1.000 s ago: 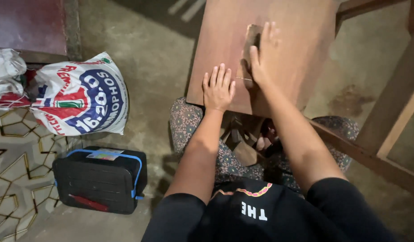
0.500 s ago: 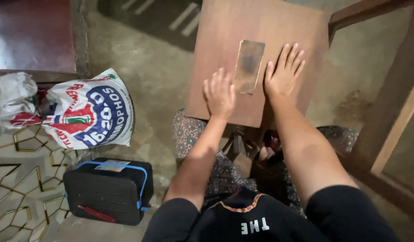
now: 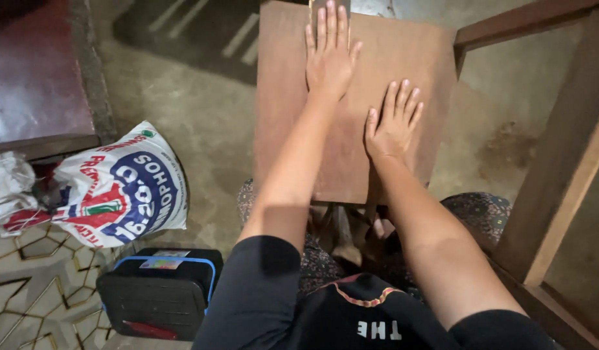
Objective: The person sits on the floor and smooths a rectangular wooden board resting on their lap. They use a sanding block to rub the surface of the board repeatedly with both hands, moving it back and forth across the wood.
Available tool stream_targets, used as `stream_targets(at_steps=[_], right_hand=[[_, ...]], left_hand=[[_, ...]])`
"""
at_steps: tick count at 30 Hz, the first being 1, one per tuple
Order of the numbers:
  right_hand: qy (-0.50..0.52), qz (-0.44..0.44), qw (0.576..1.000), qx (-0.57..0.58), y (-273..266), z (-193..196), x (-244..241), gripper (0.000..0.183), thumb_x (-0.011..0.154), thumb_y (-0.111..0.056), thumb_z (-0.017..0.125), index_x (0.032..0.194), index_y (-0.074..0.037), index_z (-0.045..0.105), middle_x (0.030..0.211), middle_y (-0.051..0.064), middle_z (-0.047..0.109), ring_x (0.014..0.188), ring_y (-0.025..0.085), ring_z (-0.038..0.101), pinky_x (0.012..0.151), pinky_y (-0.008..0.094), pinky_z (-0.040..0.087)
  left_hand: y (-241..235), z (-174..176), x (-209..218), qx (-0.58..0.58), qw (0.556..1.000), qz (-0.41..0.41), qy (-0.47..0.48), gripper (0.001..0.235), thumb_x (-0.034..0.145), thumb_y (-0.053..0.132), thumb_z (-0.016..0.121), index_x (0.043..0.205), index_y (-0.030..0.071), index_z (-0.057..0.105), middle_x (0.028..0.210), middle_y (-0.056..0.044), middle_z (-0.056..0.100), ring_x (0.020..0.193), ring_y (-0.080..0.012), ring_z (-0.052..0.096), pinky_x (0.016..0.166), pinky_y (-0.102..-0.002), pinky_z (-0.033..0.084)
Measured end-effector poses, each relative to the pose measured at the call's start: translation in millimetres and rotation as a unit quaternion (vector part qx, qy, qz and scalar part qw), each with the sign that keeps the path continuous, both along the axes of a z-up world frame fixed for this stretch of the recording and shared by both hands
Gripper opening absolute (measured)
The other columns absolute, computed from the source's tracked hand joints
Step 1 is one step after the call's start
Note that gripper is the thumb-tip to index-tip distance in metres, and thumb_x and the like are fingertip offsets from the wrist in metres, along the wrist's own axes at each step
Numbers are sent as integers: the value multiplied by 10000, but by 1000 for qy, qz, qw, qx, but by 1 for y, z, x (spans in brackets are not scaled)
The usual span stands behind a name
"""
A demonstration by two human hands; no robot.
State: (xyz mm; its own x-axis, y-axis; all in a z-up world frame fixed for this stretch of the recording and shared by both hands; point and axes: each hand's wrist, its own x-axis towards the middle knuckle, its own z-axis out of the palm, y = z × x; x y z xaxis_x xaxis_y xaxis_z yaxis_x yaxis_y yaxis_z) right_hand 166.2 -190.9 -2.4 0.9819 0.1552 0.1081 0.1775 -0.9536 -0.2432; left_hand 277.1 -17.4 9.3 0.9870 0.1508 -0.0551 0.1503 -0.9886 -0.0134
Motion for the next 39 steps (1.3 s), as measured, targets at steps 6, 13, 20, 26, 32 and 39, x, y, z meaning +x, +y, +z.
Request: stream_targets(at_steps=[6,13,20,26,32,39], right_hand=[[19,10,1000,3,0,4,-2,724,1090,-407,569,1686,-59,353,1730,211,246,1572,469,182,1257,620,150],[-4,0,1000,-5,2,3,-2,707,1095,-435,521,1688,-77,378,1725,199,279,1562,449,208,1245,606,148],[26,-4,1000,-14,3,13,-6,715,1079,-397,551,1685,-62,368,1724,217,273,1564,463,212,1252,605,151],[47,2,999,1,7,29,-6,632,1187,-390,429,1709,-66,283,1753,172,215,1613,434,174,1319,602,155],[47,1,999,3,6,25,-5,634,1190,-370,475,1713,-74,275,1756,165,208,1617,432,161,1326,607,150],[53,5,999,0,5,25,-6,632,1203,-402,451,1717,-79,272,1756,166,187,1618,432,154,1330,601,144]], left_hand=[[5,10,-68,7,999,-4,35,849,1116,693,492,1705,149,213,1771,-112,136,1647,-296,112,1347,-531,79],[5,18,-217,-74,997,-17,-28,883,1015,711,367,1689,144,297,1771,-140,230,1646,-329,202,1335,-559,129],[22,33,-110,-55,997,-31,34,964,1003,771,457,1695,128,263,1763,-174,233,1644,-360,229,1328,-621,149],[25,57,0,62,986,17,155,980,1257,848,410,1744,105,-3,1788,-107,-57,1667,-276,-26,1375,-522,68],[39,55,-21,21,981,-72,181,1068,1194,844,499,1733,59,14,1776,-151,-54,1653,-315,-34,1356,-533,45],[40,38,-21,79,985,68,137,958,1121,816,262,1736,108,65,1784,-121,19,1666,-309,52,1339,-571,98]])
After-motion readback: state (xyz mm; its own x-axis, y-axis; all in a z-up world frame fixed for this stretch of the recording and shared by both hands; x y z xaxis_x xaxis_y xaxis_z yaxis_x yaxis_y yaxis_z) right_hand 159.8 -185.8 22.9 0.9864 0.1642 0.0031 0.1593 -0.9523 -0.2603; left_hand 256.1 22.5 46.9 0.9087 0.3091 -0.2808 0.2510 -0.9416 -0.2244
